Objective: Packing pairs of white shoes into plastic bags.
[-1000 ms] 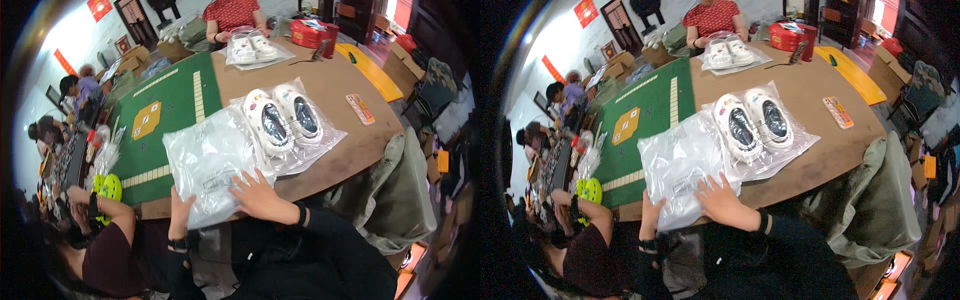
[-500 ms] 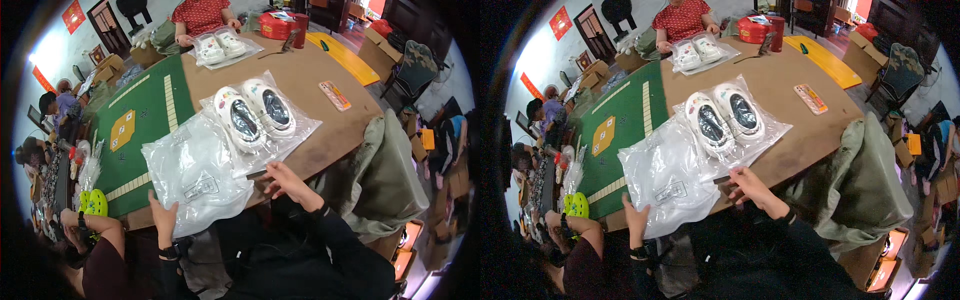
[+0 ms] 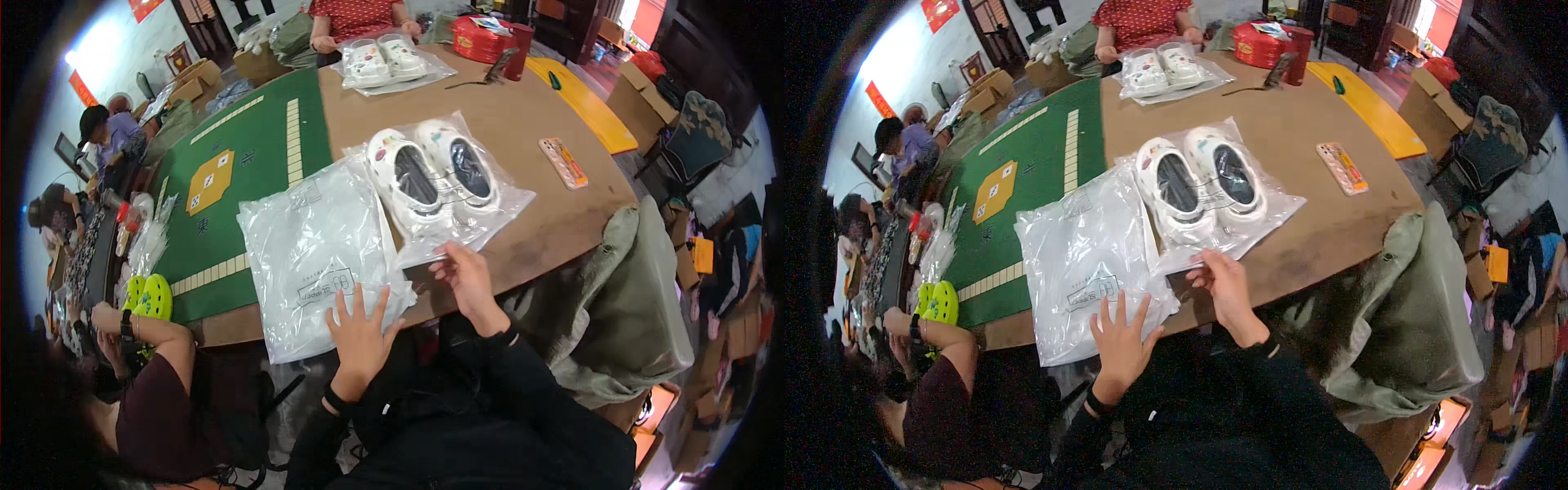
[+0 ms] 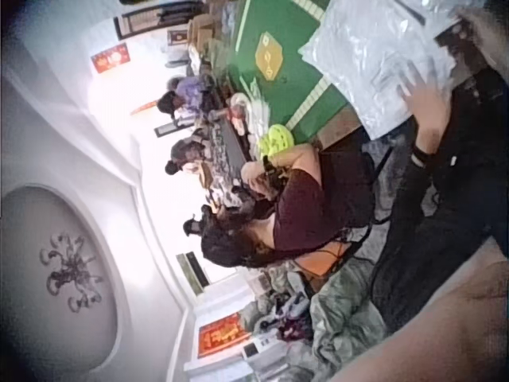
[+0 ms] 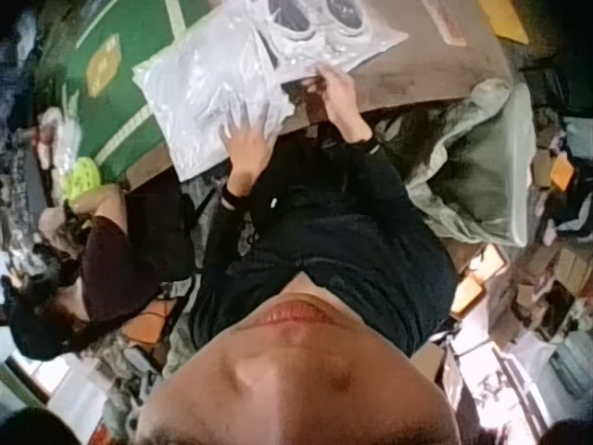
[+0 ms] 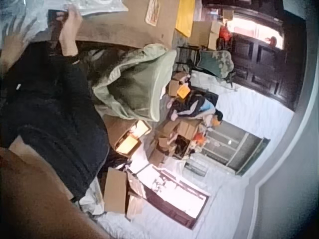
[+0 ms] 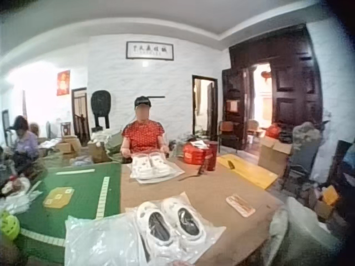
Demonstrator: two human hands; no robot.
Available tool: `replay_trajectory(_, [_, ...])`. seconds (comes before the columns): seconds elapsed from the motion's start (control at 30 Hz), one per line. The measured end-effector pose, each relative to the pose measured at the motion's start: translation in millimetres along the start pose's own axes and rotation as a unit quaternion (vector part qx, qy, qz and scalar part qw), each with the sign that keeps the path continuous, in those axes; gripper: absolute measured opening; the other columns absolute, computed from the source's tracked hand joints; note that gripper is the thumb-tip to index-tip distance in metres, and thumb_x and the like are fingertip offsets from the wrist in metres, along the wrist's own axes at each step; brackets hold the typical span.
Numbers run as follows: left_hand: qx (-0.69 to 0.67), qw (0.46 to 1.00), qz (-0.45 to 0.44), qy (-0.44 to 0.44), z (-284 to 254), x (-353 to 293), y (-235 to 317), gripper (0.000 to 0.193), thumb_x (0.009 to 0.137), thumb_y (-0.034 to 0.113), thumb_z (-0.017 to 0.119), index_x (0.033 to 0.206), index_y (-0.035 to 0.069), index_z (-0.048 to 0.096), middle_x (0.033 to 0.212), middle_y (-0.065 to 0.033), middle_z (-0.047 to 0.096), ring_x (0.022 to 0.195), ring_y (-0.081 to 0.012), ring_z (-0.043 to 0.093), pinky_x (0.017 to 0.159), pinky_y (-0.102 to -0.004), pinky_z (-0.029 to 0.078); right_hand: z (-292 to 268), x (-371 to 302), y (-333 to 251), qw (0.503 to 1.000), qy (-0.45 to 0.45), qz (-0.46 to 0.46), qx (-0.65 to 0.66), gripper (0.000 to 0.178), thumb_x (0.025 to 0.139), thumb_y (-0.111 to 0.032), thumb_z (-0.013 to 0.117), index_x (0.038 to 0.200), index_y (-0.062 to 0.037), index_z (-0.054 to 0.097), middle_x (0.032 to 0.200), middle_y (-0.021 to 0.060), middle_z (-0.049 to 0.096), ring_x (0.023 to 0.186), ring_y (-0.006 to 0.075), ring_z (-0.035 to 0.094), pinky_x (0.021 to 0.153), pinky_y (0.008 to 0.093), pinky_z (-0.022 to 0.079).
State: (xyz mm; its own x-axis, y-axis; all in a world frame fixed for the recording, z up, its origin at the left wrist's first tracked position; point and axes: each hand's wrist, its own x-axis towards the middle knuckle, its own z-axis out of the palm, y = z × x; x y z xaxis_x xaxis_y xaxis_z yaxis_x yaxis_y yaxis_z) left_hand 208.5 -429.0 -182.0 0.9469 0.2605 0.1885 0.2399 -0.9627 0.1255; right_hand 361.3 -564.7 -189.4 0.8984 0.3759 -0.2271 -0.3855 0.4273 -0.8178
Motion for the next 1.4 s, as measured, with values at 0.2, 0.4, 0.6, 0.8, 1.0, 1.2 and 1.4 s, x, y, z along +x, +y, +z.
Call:
replay_trajectory(0.2, [0.029,0.999,-0.013,0.024,27,4,-14,0.053,0.082,0.048,0.055,0.131,0.029,0.045,0.133,-0.0205,0.04,0.124,-0.0455,0.031,0.097,-0.0636,0.022,10,-16,-17,0.997,0.023,-0.073,0.021,0.021,0.09,-0.017,0.052,0.088,0.0027,0.058,0.081,0.0093,0.063,0.066,0.0141,0.06,0.058,0.0244,0.044])
replay_trajectory(0.4, [0.03,0.999,-0.008,0.04,31,12,-25,0.054,0.082,0.048,0.056,0.131,0.028,0.045,0.134,-0.021,0.038,0.125,-0.0455,0.029,0.098,-0.0639,0.02,-4,-32,23,0.994,-0.033,0.057,-0.084,0.028,0.092,-0.022,0.051,0.084,0.0026,0.061,0.082,0.0081,0.064,0.069,0.0109,0.057,0.06,0.0245,0.045])
replay_trajectory(0.6, [0.015,0.998,-0.014,0.058,2,6,-2,0.062,0.078,0.045,0.062,0.131,0.018,0.045,0.137,-0.022,0.033,0.125,-0.0427,0.029,0.098,-0.0595,0.02,-18,-42,-7,0.96,-0.183,0.125,-0.171,0.03,0.096,-0.025,0.045,0.101,0.0014,0.058,0.084,0.006,0.063,0.07,0.0099,0.056,0.064,0.0229,0.046])
replay_trajectory(0.8, [-0.007,0.997,-0.007,0.077,-5,4,4,0.062,0.075,0.039,0.067,0.127,0.011,0.048,0.135,-0.0231,0.035,0.124,-0.0412,0.03,0.099,-0.0565,0.021,-17,-51,-29,0.895,-0.261,0.125,-0.34,0.025,0.094,-0.024,0.05,0.092,-0.002,0.06,0.076,0.0014,0.061,0.065,0.008,0.054,0.06,0.0209,0.044])
replay_trajectory(1.0, [0.023,0.996,-0.083,0.024,-4,5,-18,0.083,0.068,0.037,0.073,0.136,0.009,0.035,0.126,-0.0208,0.044,0.123,-0.0406,0.033,0.102,-0.0569,0.019,6,-56,-22,0.876,-0.33,0.068,-0.345,0.018,0.092,-0.016,0.052,0.095,0.0007,0.059,0.079,0.0024,0.061,0.07,0.0065,0.054,0.062,0.0211,0.044])
replay_trajectory(1.2, [-0.196,0.972,-0.088,-0.096,-15,-1,-79,0.025,0.078,0.024,0.063,0.089,0.001,0.061,0.072,-0.0138,0.058,0.074,-0.0286,0.058,0.066,-0.04,0.044,21,-59,-23,0.868,-0.337,0.072,-0.358,0.021,0.09,-0.021,0.055,0.095,-0.001,0.06,0.076,0.0009,0.061,0.066,0.0055,0.052,0.06,0.02,0.043])
replay_trajectory(1.4, [-0.317,0.798,-0.306,0.412,-75,-12,-126,0.022,0.091,0.016,0.054,0.092,-0.005,0.06,0.071,-0.0071,0.061,0.065,-0.0079,0.053,0.059,-0.0256,0.043,76,-52,-10,0.687,-0.348,-0.319,-0.553,0.042,0.083,-0.031,0.064,0.11,0.0002,0.055,0.106,0.0119,0.059,0.092,0.0206,0.056,0.073,0.0326,0.046])
